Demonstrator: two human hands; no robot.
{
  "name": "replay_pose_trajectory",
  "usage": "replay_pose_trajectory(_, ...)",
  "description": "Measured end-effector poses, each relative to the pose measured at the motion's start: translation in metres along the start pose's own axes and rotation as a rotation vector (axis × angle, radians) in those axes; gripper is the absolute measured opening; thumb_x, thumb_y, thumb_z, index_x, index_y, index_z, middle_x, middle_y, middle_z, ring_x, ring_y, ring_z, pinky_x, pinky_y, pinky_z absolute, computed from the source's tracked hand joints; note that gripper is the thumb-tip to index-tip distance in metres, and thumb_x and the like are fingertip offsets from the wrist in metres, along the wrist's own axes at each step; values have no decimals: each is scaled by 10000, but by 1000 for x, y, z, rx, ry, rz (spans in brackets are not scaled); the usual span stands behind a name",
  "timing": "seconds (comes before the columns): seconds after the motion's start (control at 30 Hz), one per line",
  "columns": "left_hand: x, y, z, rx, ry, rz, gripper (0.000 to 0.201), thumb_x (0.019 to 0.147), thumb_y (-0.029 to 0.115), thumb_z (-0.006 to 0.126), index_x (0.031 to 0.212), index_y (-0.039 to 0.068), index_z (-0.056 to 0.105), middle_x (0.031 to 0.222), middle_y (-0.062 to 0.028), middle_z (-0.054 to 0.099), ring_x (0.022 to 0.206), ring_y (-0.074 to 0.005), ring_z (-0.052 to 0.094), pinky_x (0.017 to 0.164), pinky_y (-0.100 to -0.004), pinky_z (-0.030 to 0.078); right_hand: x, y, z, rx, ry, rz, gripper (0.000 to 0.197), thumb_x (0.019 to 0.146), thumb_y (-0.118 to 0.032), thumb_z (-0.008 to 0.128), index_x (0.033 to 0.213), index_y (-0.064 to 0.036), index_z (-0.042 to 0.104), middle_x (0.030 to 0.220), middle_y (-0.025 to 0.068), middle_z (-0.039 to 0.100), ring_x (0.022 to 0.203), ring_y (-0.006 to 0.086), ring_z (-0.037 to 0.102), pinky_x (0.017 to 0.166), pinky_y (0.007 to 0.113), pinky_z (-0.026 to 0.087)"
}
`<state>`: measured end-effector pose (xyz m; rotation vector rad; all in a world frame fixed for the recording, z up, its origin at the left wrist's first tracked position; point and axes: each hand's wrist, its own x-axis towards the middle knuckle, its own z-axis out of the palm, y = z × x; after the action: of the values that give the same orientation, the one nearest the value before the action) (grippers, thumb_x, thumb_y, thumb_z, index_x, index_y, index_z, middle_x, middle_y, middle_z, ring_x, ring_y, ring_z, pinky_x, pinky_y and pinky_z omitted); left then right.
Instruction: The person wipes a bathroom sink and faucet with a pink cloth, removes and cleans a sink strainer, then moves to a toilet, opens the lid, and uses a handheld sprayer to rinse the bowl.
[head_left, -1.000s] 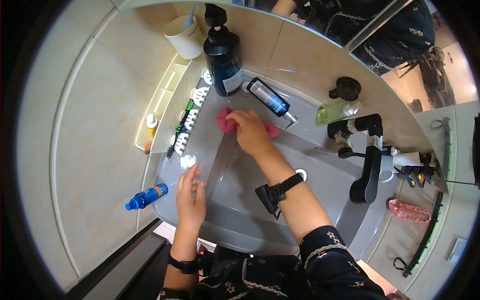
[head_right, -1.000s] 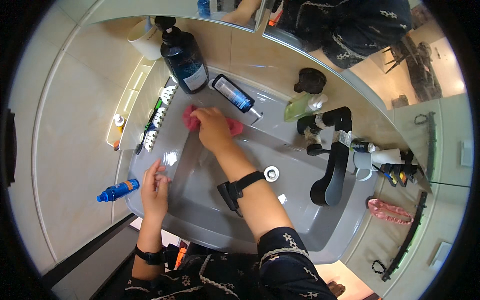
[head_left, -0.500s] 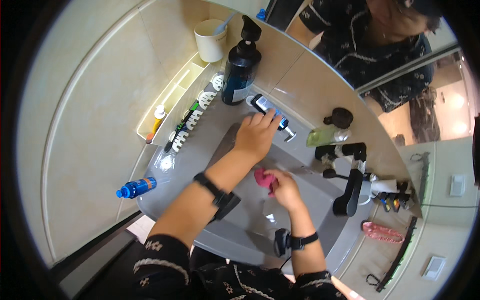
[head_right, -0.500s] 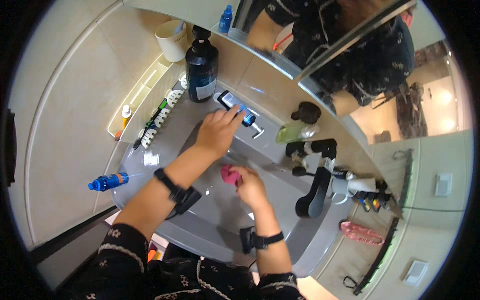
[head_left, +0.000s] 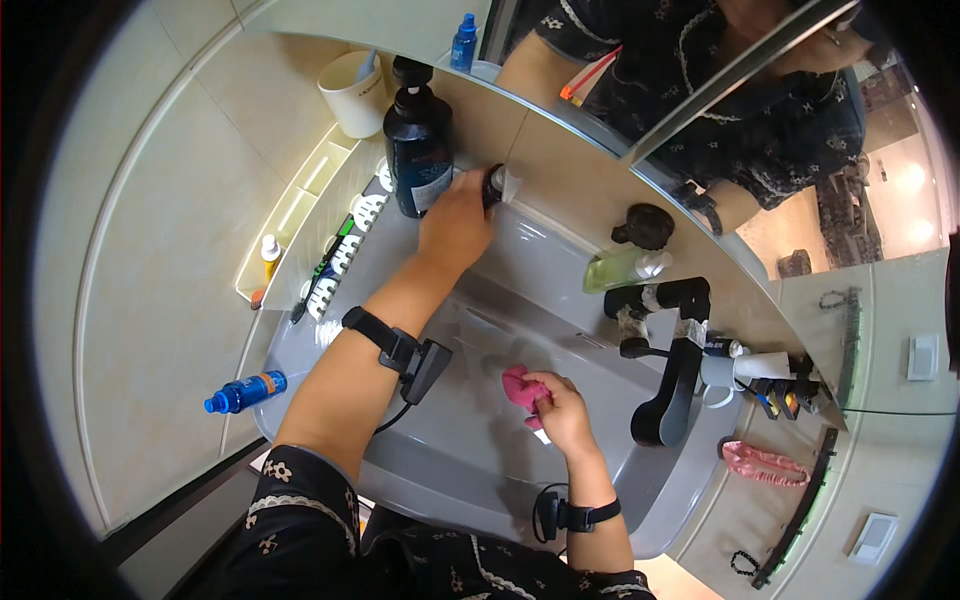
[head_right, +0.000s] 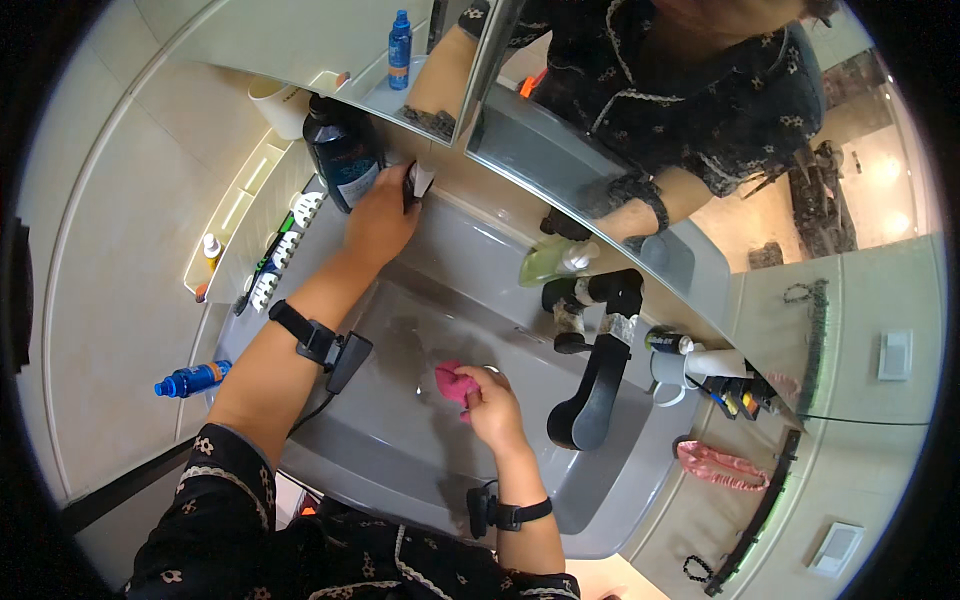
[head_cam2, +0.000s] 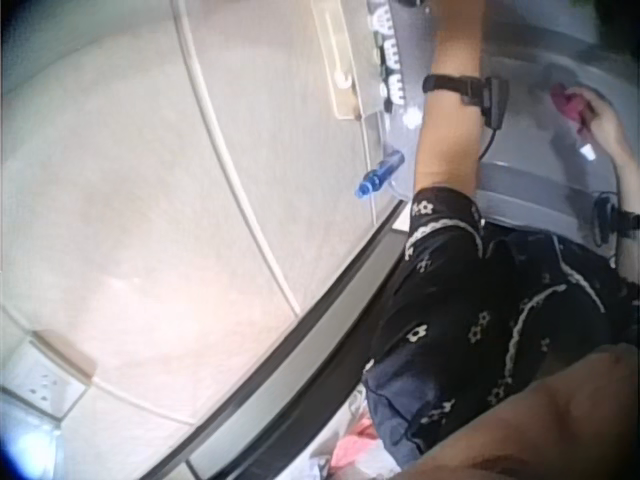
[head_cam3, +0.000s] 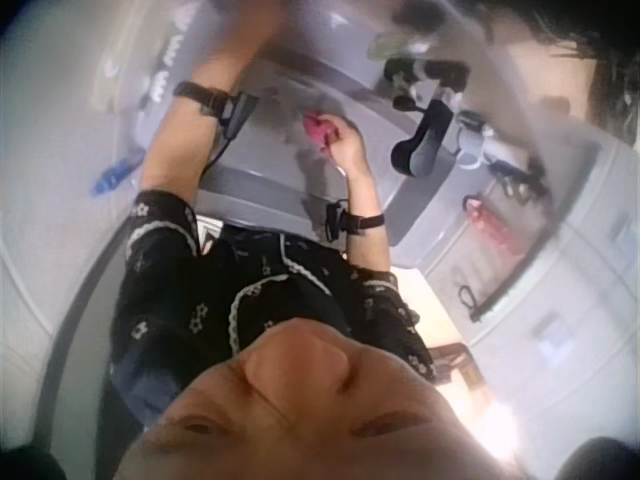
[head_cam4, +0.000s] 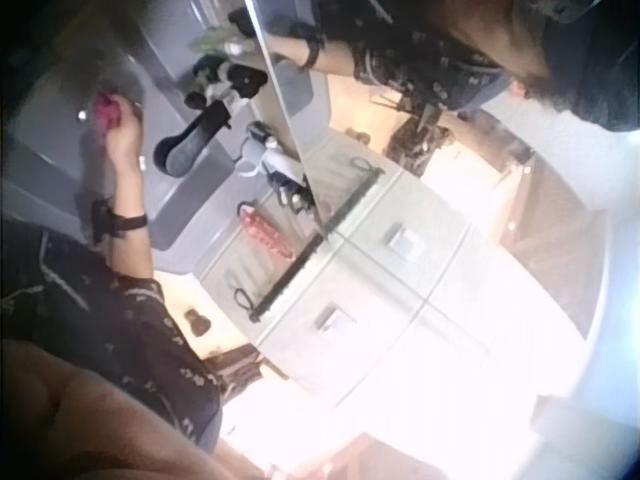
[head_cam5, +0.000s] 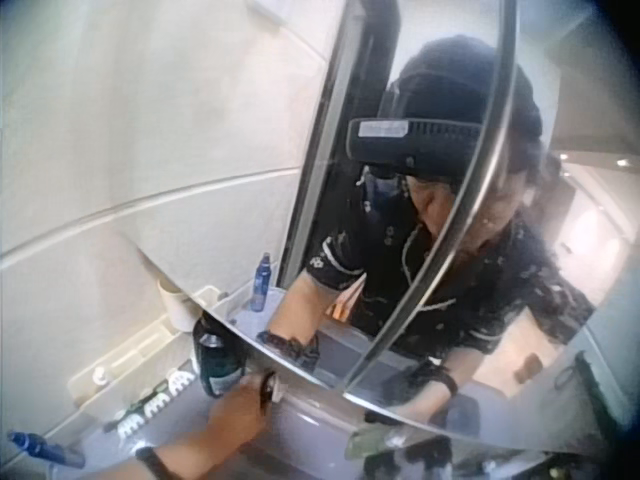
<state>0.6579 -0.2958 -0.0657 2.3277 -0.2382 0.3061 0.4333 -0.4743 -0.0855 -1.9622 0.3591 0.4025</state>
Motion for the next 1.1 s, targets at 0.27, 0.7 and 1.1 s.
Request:
replay_pose_trajectory(0.27, -18, -10, -9, 25, -38, -172, 594, 820, 118, 555, 1348, 48, 293, 1168, -209, 520, 925, -364, 585, 770, -410, 493, 9, -16, 9, -72, -48, -97, 328, 806, 97, 434, 1062, -38, 588, 941, 108, 545, 737, 185, 586, 578, 275, 539)
replay_pose_trajectory(0.7, -252, -52, -153, -556, -15, -571, 346, 865, -11, 514, 1211, -4, 488, 1088, -142, 595, 967, -177, 600, 830, -268, 463, 155, -49, 1, -182, 520, -505, 305, 846, -3, 456, 1142, -13, 527, 1017, 191, 616, 958, 317, 588, 872, 367, 439)
replay_pose_trajectory(1.1, -305, -77, -177, 18, 47, -346, 250, 760, -1, 524, 1002, 19, 581, 901, -127, 599, 818, -320, 544, 773, -406, 407, 201, -59, 18, 112, 441, -339, 354, 759, -64, 603, 1101, 13, 554, 934, 62, 611, 880, 142, 550, 775, 263, 427)
